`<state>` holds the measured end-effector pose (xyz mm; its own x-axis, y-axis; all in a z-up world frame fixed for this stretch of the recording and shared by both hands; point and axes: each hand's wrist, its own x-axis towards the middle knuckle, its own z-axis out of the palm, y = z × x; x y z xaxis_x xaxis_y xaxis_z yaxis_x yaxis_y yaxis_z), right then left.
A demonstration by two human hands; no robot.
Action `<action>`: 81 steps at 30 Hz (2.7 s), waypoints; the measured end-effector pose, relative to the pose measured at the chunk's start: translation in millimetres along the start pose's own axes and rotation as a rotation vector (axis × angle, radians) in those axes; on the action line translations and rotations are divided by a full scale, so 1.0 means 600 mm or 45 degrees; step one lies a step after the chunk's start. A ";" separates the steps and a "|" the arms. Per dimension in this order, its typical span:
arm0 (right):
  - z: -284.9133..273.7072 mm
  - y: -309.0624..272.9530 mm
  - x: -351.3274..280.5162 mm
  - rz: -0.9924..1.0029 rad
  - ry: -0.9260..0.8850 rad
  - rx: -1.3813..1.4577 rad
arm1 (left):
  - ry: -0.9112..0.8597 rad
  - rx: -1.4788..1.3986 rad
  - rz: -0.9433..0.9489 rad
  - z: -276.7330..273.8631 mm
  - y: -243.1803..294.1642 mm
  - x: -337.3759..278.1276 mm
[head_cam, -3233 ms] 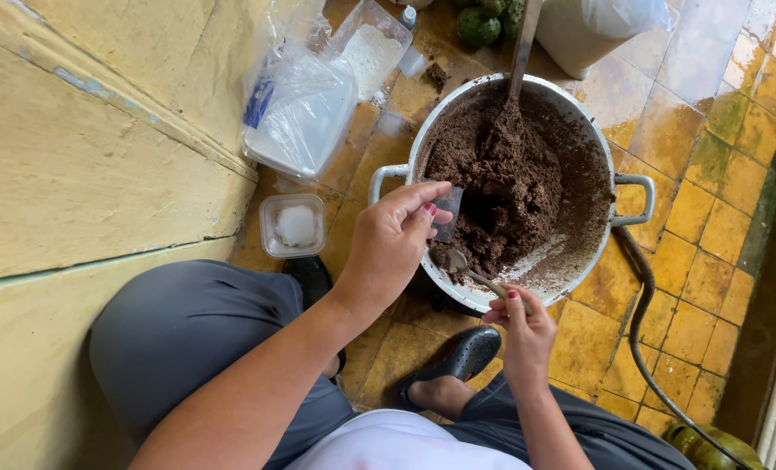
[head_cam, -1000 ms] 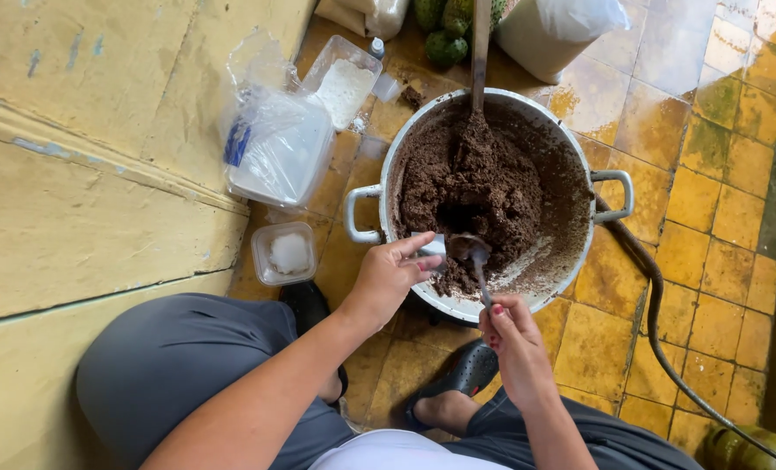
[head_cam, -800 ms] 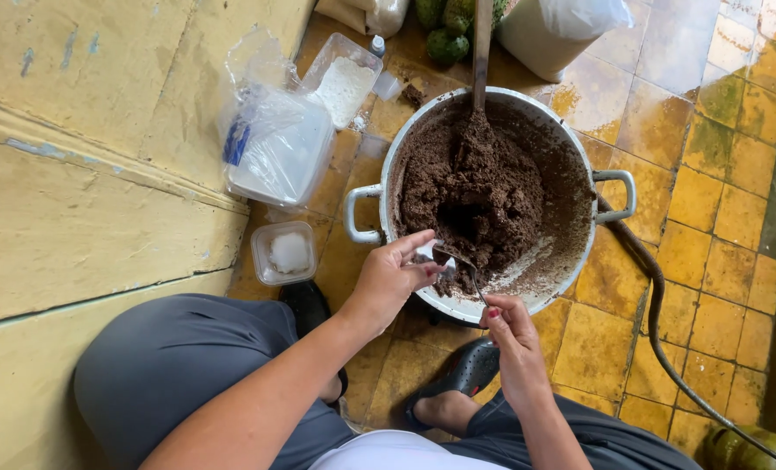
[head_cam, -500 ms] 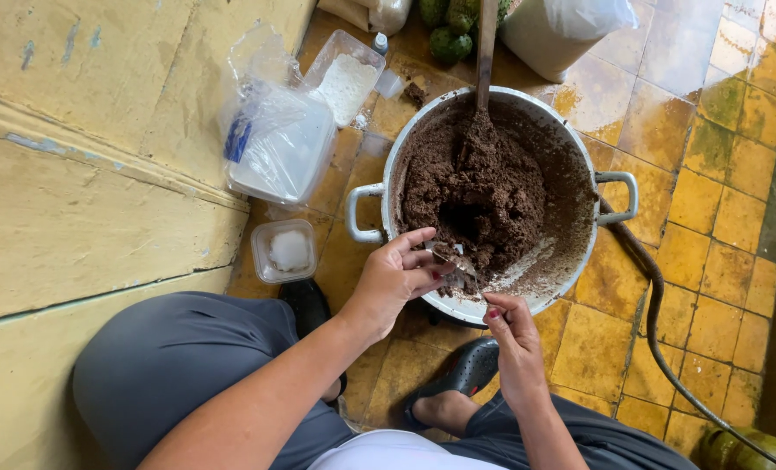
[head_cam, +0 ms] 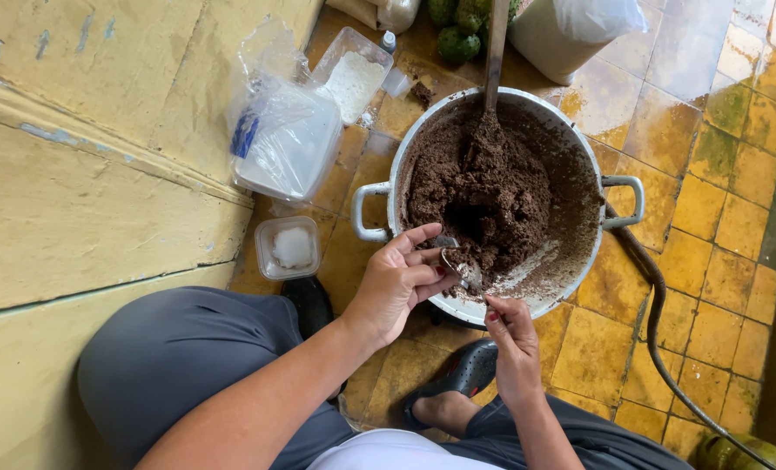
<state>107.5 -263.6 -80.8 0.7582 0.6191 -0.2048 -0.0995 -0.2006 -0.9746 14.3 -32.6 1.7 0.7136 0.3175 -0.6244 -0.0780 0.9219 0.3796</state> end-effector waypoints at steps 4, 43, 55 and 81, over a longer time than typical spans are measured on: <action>-0.006 0.013 0.002 0.003 0.005 0.055 | -0.054 -0.040 0.034 -0.009 -0.007 0.007; -0.031 0.007 0.012 0.058 0.085 -0.089 | -0.053 0.243 0.039 -0.009 -0.001 0.009; -0.062 -0.084 0.034 0.261 0.312 -0.538 | -0.031 0.334 0.217 -0.042 -0.021 0.040; 0.044 -0.040 0.017 0.546 0.022 0.526 | 0.029 0.250 -0.155 -0.046 -0.091 0.012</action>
<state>100.6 -232.5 -62.1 0.6050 0.5347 -0.5900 -0.6391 -0.1160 -0.7603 4.9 -74.5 -42.3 0.6934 0.2135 -0.6882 0.1461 0.8936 0.4245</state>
